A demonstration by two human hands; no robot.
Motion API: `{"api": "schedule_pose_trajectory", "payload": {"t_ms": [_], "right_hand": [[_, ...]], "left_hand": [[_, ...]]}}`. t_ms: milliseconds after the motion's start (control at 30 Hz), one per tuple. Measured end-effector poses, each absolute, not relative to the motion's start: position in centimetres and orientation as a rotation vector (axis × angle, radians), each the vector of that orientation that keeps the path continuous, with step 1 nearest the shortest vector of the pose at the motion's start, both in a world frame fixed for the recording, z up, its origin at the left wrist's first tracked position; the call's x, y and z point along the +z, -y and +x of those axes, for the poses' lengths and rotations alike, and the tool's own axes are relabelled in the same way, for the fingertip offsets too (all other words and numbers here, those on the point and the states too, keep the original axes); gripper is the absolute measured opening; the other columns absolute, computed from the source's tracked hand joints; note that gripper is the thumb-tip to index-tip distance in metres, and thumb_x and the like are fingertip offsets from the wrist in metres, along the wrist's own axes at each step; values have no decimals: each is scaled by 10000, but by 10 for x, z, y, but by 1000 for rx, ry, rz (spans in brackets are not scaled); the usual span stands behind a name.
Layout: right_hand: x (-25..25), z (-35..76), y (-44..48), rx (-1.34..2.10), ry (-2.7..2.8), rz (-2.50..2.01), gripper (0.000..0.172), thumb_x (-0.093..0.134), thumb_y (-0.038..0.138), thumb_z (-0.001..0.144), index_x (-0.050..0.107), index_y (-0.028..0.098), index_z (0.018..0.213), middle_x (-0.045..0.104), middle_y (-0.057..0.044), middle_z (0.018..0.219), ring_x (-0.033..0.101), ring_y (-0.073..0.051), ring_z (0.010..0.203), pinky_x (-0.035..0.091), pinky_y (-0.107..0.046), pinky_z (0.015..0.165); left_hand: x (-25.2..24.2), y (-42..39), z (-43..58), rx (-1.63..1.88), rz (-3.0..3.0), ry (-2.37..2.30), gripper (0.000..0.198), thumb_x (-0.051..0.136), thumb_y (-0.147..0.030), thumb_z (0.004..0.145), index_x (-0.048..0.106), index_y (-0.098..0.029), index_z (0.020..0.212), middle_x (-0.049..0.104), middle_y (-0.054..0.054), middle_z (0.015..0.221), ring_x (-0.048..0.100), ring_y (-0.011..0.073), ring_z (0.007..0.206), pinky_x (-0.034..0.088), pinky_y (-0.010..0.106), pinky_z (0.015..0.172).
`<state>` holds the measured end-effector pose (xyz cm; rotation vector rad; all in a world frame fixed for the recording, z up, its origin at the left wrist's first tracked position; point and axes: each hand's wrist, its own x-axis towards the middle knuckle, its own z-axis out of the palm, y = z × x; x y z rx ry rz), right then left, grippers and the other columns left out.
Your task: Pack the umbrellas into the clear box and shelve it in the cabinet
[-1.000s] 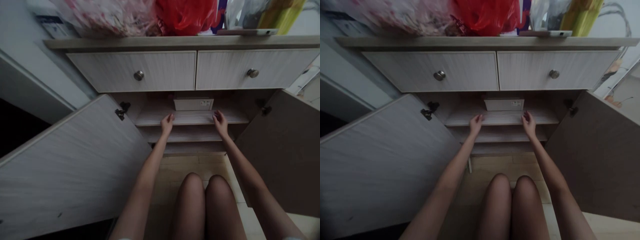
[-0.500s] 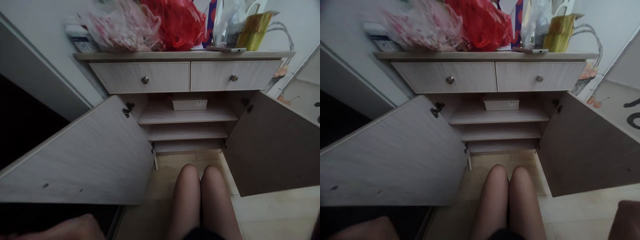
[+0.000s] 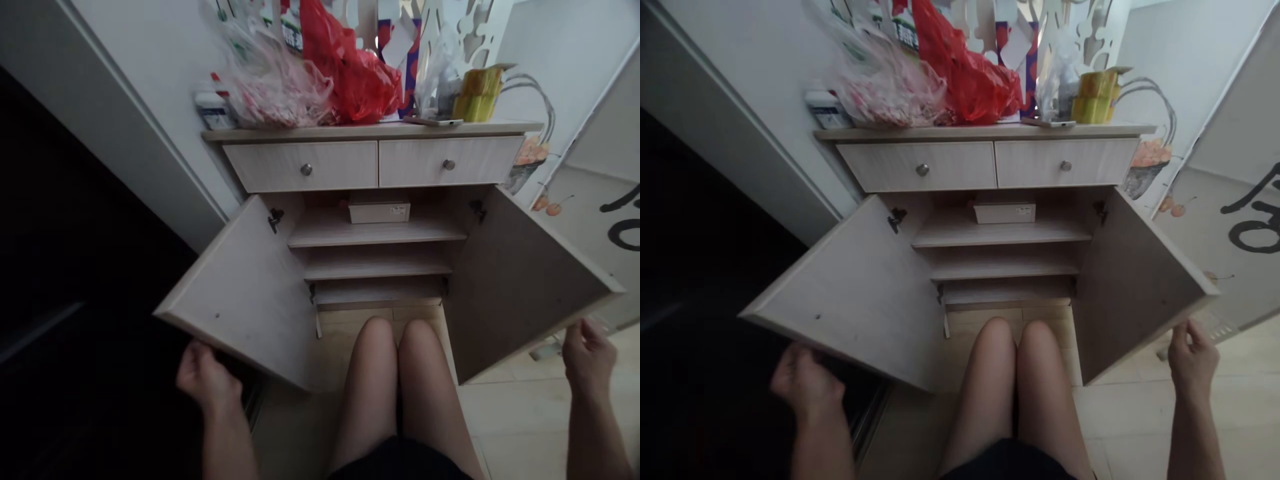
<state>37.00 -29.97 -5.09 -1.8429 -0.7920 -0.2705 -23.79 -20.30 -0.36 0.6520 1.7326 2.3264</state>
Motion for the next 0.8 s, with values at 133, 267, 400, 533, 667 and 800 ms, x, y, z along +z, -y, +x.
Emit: {"api": "schedule_pose_trajectory", "payload": {"t_ms": [133,267,400,533,667,800], "right_hand": [[-46,349,296,-223,912,-1754,576,449,757,784,692,235,811,715,-157,932,672,-362,979,518,-514,852],[-39,322,283,-172,986,-1659,550,484,761,781,686,250,775,727,-126,888,682,-299,814,529,-438,758],[-32,292,271,-86,1052,-1607,517,488,704,829,718,240,832,722,-101,837,609,-223,636,462,-345,568],[-26,259,252,-28,1099,-1511,475,508,643,851,724,220,863,714,-89,836,587,-197,633,429,-310,537],[-22,229,222,7,1175,-1439,426,503,586,880,707,215,836,693,-74,813,597,-195,657,477,-328,626],[-18,204,188,14,1243,-1392,387,525,548,885,709,211,838,701,-75,820,598,-189,655,487,-333,671]], "left_hand": [[-28,193,-214,2219,855,-1769,384,722,-493,616,678,-190,847,739,80,925,687,295,993,547,497,946],[-39,177,-182,2081,1026,-1660,441,747,-530,616,717,-171,871,745,88,854,715,261,839,583,436,841],[-36,155,-144,1942,1220,-1549,410,752,-513,651,742,-166,871,758,97,854,722,234,787,592,378,793],[-31,126,-110,1833,1370,-1469,344,731,-475,717,749,-161,855,762,103,859,722,217,779,586,337,775],[-31,100,-84,1783,1487,-1425,295,707,-420,765,752,-151,877,761,107,877,712,209,775,568,333,786],[-32,81,-69,1757,1549,-1409,253,702,-366,788,747,-145,902,756,115,896,707,210,799,554,328,787]]}}
